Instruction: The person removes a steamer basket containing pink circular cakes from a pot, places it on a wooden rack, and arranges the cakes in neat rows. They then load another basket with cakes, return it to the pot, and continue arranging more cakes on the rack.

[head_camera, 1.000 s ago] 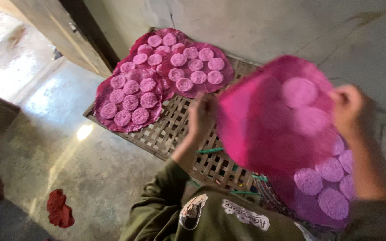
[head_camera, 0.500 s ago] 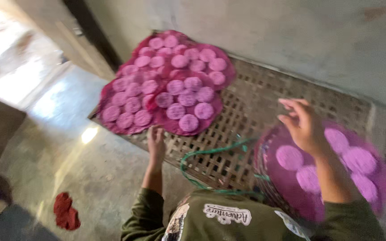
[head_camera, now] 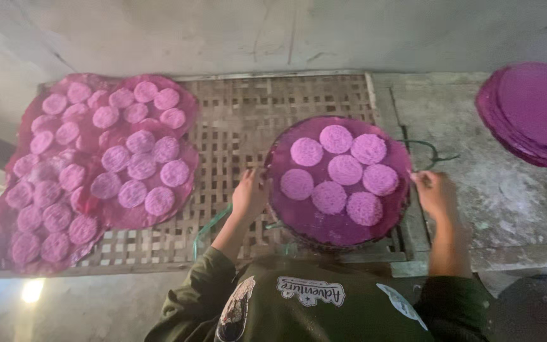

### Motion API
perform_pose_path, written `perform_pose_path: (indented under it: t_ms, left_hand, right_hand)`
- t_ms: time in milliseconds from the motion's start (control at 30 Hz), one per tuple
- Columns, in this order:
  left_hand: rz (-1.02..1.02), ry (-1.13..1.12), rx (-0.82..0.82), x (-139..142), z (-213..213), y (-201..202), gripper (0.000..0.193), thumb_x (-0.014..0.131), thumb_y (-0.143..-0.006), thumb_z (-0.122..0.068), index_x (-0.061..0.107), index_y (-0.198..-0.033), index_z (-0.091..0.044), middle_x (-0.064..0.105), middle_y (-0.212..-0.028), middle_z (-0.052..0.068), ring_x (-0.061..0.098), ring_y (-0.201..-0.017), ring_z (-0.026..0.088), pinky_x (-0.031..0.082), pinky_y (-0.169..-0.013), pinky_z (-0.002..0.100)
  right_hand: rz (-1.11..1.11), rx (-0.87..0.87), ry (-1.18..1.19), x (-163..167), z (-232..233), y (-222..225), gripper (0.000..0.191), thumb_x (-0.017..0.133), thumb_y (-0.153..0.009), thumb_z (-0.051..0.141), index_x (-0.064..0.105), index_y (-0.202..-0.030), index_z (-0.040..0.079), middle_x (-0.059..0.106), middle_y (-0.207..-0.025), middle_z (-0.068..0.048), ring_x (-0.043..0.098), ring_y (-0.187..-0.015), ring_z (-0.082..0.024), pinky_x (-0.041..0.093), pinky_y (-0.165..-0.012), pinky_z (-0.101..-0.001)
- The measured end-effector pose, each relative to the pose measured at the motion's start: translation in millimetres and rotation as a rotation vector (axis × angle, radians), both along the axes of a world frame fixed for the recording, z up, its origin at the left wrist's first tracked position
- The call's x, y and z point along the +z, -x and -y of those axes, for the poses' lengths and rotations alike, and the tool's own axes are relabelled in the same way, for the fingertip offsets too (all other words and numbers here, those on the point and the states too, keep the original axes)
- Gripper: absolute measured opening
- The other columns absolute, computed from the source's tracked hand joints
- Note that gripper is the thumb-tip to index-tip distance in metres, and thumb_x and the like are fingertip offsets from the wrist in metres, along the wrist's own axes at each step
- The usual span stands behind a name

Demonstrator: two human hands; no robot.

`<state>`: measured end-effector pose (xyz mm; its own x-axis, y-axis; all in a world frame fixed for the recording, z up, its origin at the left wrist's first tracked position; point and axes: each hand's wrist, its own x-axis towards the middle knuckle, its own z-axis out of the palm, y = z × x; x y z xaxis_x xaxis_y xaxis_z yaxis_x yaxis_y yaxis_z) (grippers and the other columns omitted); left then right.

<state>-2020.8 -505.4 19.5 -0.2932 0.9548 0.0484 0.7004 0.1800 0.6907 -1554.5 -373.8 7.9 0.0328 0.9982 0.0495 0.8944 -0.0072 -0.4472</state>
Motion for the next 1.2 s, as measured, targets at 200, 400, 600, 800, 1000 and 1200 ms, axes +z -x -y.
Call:
perform_pose_path:
  t_ms: [200, 400, 600, 800, 1000, 1200]
  left_hand:
    - [-0.095, -0.117, 0.063, 12.1, -5.0, -33.1, 0.035, 0.068, -0.092, -0.021, 0.06, -0.121, -0.003, 0.062, -0.12, 0.02, 0.067, -0.098, 0.042, 0.056, -0.076, 0.05]
    - [-0.04, -0.096, 0.111, 3.3, -29.0, -29.2, 0.043, 0.074, -0.083, -0.022, 0.059, -0.118, -0.001, 0.07, -0.096, 0.019, 0.07, -0.089, 0.04, 0.058, -0.074, 0.048]
    - [-0.05, -0.044, 0.159, 43.1, -38.4, -18.1, 0.028, 0.077, -0.078, -0.032, 0.073, -0.103, -0.019, 0.073, -0.084, 0.009, 0.071, -0.079, 0.032, 0.054, -0.068, 0.046]
    - [0.083, -0.324, 0.296, 76.5, 2.8, 77.3, 0.022, 0.077, -0.079, -0.019, 0.068, -0.097, -0.01, 0.073, -0.084, 0.011, 0.072, -0.077, 0.028, 0.056, -0.067, 0.042]
    - [-0.203, -0.31, 0.603, 69.4, 114.9, 250.1, 0.013, 0.074, -0.083, -0.017, 0.07, -0.096, -0.014, 0.073, -0.085, 0.01, 0.072, -0.075, 0.028, 0.056, -0.065, 0.042]
    - [-0.28, -0.407, 0.845, 57.5, 220.8, 315.3, 0.033, 0.075, -0.087, -0.021, 0.062, -0.112, -0.004, 0.067, -0.103, 0.017, 0.072, -0.076, 0.029, 0.054, -0.064, 0.043]
  right_hand:
    - [-0.057, 0.2, -0.457, 14.4, 1.0, 28.9, 0.029, 0.077, -0.095, 0.026, 0.071, -0.105, -0.001, 0.069, -0.095, -0.021, 0.068, -0.089, -0.036, 0.053, -0.078, -0.0468]
    - [-0.047, 0.239, -0.557, 34.4, -14.3, 46.6, 0.016, 0.071, -0.106, 0.018, 0.067, -0.105, 0.002, 0.069, -0.09, -0.014, 0.07, -0.08, -0.03, 0.052, -0.07, -0.0397]
    - [-0.156, 0.433, -0.524, 83.1, -35.0, 73.4, 0.019, 0.066, -0.118, 0.013, 0.063, -0.103, 0.002, 0.067, -0.088, -0.008, 0.064, -0.074, -0.017, 0.051, -0.068, -0.0303]
    - [-0.203, 0.684, -0.499, 122.6, -57.2, 184.1, 0.017, 0.067, -0.114, 0.013, 0.063, -0.104, 0.0, 0.065, -0.087, -0.007, 0.062, -0.075, -0.011, 0.049, -0.069, -0.0258]
    - [-0.468, 0.93, -0.26, 92.9, -57.8, 390.4, 0.012, 0.062, -0.111, 0.012, 0.065, -0.111, 0.0, 0.063, -0.083, -0.006, 0.058, -0.064, -0.015, 0.047, -0.053, -0.0321]
    - [-0.345, 1.026, 0.074, 56.9, -13.3, 518.0, 0.035, 0.068, -0.095, 0.011, 0.059, -0.129, 0.004, 0.071, -0.098, -0.014, 0.07, -0.083, -0.022, 0.055, -0.071, -0.0376]
